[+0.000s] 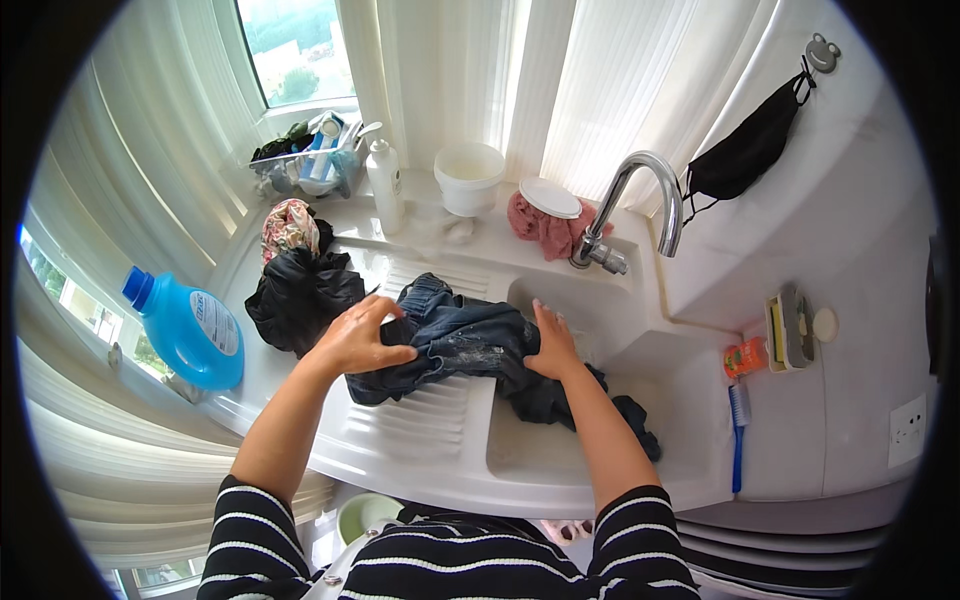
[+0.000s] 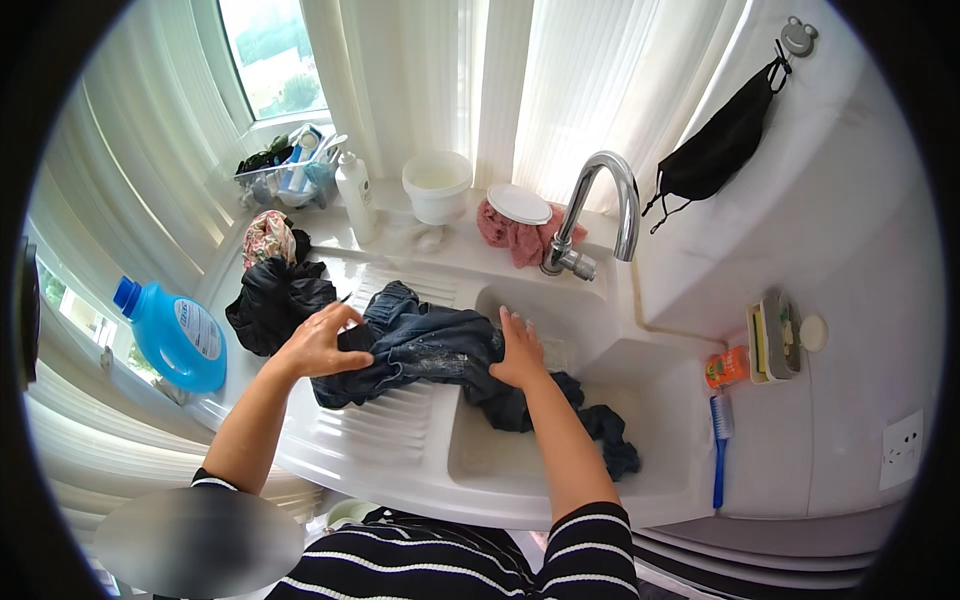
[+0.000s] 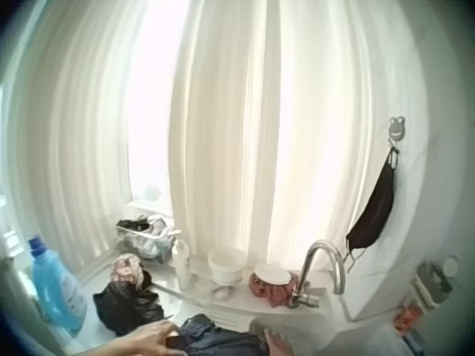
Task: The person hand-washes a dark garment in a utility sink. They repeatedly scrub the fabric against the sink's built-in washboard, rinse the item under the faucet, and wring out the excess water. The person handles the garment by hand throughout the process.
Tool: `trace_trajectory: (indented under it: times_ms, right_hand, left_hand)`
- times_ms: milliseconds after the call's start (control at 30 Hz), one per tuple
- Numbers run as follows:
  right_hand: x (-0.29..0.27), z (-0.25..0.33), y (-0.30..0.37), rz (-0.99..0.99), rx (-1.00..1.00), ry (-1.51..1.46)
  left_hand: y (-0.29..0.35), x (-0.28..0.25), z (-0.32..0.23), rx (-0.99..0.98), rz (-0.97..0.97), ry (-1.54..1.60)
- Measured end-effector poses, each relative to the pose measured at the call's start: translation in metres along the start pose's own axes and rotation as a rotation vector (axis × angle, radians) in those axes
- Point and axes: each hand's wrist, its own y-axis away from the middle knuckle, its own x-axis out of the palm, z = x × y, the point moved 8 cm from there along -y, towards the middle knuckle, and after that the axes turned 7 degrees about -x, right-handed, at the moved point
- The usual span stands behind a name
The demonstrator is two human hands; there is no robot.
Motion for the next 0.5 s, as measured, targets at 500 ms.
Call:
trace_trajectory:
  times_ms: [500]
  right_hand:
    - [-0.130, 0.140, 0.012, -0.568, -0.019, -0.470]
  left_hand:
    - [-0.020, 0.027, 0.015, -0.006, -0.709, 0.881]
